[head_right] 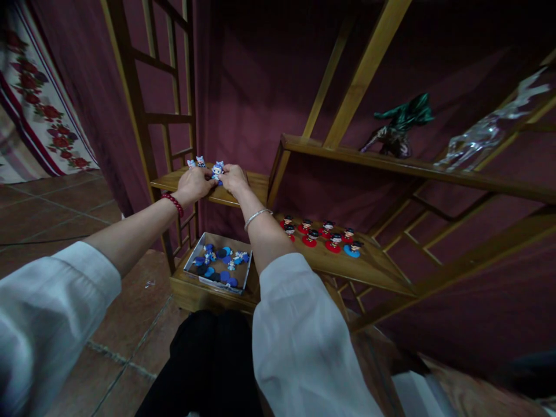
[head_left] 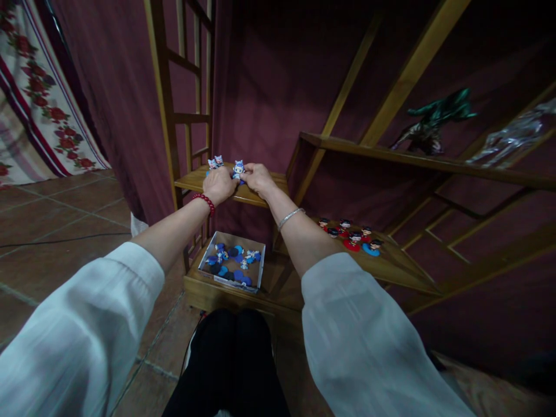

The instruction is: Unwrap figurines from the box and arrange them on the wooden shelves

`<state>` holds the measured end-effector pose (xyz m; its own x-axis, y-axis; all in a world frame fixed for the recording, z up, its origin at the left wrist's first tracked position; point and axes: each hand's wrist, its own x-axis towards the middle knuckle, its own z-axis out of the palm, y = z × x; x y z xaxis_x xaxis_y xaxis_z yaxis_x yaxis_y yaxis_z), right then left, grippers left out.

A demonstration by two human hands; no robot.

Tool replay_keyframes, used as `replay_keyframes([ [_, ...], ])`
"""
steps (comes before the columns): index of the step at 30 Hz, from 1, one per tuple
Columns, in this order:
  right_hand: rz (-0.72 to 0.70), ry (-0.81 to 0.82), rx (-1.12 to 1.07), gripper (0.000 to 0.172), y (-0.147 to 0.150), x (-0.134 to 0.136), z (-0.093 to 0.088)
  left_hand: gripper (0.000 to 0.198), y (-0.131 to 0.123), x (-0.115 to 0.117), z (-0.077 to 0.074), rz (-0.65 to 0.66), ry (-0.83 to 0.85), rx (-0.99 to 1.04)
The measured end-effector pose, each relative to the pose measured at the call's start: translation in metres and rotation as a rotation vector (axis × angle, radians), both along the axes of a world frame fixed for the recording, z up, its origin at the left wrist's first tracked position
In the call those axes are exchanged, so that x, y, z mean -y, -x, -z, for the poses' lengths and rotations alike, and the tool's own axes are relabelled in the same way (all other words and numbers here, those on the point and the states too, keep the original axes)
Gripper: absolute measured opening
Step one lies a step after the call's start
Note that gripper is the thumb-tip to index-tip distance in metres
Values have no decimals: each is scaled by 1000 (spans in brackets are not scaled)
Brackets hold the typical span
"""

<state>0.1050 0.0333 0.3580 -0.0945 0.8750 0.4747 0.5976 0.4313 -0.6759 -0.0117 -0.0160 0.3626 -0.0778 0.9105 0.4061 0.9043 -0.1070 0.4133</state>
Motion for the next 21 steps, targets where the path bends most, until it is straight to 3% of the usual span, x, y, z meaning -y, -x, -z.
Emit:
replay_keyframes([
  [21,46,48,12,16,-1,4,-1,36,0,3,2,-21,-32,-50],
])
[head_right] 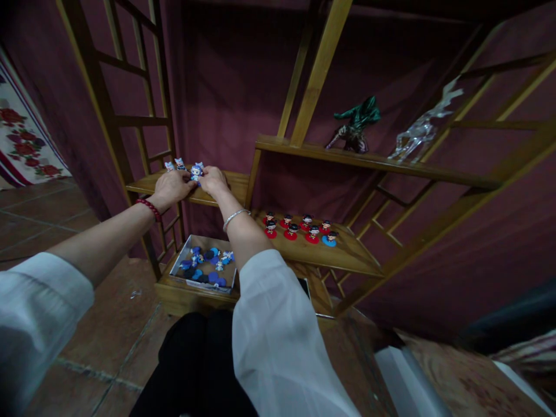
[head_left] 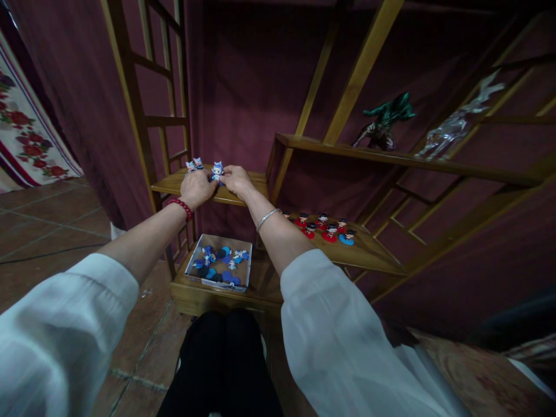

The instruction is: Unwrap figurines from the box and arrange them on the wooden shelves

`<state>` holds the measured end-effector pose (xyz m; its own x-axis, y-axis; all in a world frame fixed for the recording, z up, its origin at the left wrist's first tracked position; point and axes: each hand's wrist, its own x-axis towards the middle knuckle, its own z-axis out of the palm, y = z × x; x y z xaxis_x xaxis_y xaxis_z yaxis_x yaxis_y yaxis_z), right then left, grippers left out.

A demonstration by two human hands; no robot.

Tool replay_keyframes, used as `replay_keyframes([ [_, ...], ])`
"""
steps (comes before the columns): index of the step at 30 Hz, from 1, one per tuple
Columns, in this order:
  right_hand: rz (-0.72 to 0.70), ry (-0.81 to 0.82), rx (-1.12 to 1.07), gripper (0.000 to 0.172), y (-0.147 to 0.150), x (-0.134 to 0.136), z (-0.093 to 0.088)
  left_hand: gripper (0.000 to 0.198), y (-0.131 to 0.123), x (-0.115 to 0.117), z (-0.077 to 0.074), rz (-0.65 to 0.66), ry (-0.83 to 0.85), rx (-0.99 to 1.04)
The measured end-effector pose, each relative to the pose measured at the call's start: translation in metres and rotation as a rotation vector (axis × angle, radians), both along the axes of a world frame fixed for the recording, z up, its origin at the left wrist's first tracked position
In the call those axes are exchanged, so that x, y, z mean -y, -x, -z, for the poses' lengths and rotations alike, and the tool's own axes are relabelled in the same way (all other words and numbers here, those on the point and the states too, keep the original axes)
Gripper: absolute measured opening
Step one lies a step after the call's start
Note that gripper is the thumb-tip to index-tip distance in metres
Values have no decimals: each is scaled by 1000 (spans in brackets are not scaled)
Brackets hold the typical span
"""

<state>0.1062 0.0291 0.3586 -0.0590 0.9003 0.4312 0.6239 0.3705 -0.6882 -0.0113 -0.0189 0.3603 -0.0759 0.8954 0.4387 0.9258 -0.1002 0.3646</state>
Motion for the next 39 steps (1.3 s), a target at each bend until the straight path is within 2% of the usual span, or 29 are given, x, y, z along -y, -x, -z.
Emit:
replay_keyframes([
  [11,63,1,12,24,-7,24,-6,34,-1,10,0,-55,-87,82],
  [16,77,-4,4,25,-9,30,-6,33,1,18,4,-19,-163,131],
  [27,2,-99,-61,24,-11,45,7,29,5,32,26,122,-363,305],
  [33,-63,-154,-68,22,-9,68,10,26,5,43,40,228,-499,246],
  [39,-115,-239,-71,22,-9,93,15,25,4,57,51,279,-572,180],
])
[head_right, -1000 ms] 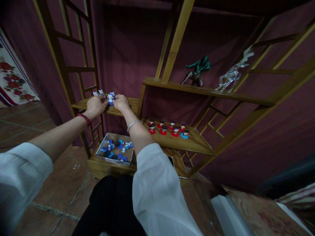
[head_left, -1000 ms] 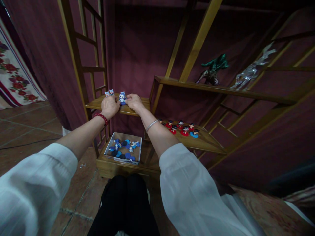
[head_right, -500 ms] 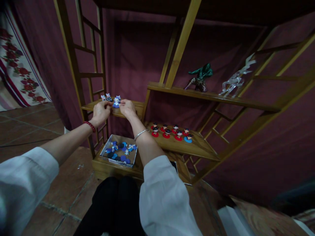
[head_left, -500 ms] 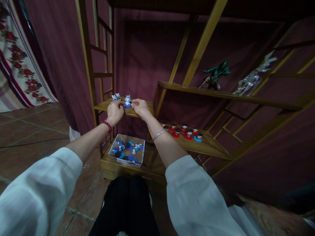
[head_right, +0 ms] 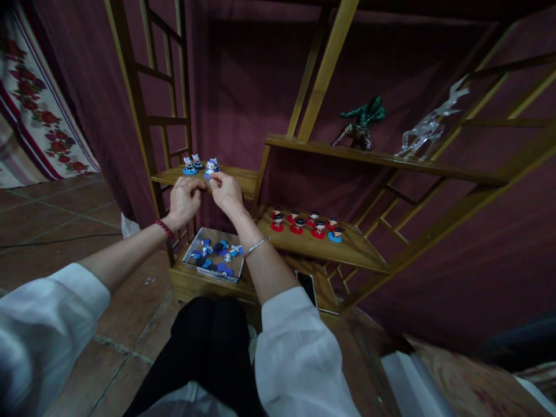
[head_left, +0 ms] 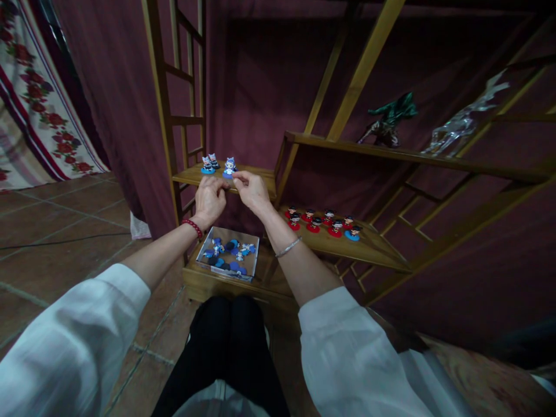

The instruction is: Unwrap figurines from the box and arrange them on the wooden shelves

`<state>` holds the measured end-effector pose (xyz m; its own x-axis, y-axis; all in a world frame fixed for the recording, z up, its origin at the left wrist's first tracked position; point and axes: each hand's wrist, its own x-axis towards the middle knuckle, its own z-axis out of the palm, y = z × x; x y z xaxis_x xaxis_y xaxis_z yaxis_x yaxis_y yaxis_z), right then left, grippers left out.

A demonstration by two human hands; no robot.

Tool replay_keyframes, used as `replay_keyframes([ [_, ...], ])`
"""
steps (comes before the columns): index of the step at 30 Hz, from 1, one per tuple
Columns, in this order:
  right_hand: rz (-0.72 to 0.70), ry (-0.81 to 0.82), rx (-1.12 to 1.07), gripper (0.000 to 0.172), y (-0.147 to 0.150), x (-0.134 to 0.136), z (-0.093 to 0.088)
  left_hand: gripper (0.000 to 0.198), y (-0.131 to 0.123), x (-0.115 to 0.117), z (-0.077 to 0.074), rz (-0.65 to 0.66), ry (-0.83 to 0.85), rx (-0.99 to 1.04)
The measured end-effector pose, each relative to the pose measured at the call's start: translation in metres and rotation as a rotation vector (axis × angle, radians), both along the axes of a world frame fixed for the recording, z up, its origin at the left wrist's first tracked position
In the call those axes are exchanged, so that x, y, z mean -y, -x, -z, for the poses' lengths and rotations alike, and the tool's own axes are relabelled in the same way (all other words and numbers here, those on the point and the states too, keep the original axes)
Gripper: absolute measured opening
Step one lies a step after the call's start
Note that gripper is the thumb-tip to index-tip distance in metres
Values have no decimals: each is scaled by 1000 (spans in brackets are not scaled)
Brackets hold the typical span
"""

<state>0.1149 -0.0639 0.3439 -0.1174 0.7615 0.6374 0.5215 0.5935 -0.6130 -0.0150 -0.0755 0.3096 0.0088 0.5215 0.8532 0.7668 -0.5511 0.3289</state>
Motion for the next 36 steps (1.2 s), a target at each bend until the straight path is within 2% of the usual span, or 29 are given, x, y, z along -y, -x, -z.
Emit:
replay_keyframes([
  [7,-20,-166,23,25,1,30,23,24,-3,14,15,29,-61,-45],
  [10,-1,-199,50,25,1,38,41,22,-4,16,28,53,-46,-61],
  [14,24,-153,74,27,-1,39,69,22,-5,16,52,67,29,-109],
  [22,101,116,214,27,-5,32,136,26,-14,16,117,18,362,-230],
  [26,135,321,267,29,-6,31,175,29,-20,17,152,1,614,-313],
  [31,146,567,380,32,-8,31,214,32,-26,21,189,-20,916,-402],
  [36,166,735,507,36,-12,30,243,35,-27,22,220,32,1008,-501],
])
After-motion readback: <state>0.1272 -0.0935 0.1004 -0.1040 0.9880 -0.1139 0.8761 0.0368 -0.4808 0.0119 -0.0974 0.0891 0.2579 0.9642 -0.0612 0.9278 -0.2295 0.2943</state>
